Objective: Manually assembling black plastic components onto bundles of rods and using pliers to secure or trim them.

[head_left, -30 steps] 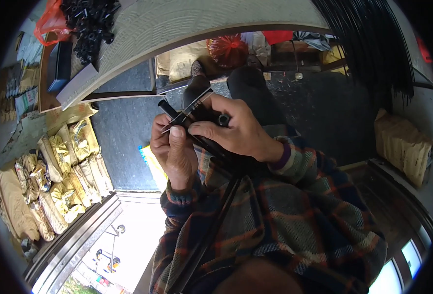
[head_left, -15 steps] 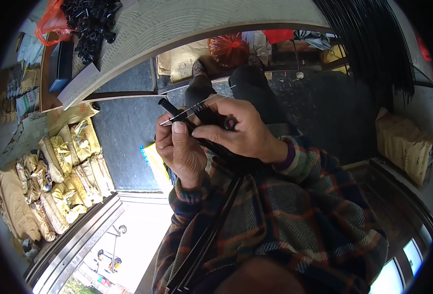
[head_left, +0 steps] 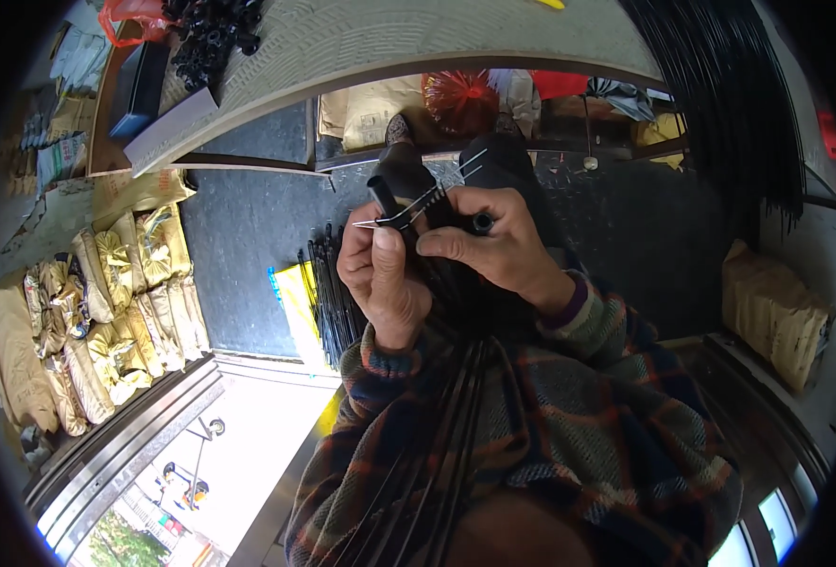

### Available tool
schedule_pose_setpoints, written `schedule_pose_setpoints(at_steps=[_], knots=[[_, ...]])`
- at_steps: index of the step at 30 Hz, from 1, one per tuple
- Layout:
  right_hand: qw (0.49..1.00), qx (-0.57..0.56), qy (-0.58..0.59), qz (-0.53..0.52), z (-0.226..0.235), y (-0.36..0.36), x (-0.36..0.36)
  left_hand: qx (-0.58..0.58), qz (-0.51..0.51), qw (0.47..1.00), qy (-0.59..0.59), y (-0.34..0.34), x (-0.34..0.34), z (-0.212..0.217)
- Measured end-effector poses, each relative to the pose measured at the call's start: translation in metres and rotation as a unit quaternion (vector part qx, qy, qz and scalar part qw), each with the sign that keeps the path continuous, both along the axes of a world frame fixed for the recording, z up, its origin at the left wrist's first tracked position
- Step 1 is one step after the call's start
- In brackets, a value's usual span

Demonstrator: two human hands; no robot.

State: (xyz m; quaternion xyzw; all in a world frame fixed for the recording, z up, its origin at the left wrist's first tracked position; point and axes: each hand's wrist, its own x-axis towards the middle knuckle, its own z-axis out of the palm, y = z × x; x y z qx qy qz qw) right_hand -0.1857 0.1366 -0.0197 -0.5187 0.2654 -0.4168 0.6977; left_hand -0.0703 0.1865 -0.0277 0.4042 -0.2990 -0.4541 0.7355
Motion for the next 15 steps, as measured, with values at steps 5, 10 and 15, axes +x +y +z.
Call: schedule_pose_setpoints(at_steps=[5,10,15], knots=[[0.995,0.085,-0.039,0.032,-0.005,0.003,0.005,-0.012,0.045,0.996,-0.075,0.006,-0.003,0.0],[0.993,0.095,-0.043,0.052,-0.007,-0.002,0.003,-0.03,0.047,0.997,-0.051,0.008,-0.004,-0.006],[0.998,-0.051,0.034,0.013,-0.02,-0.005,-0.001,-0.079,-0.012,0.994,-0.073,-0.003,0.014,-0.028]])
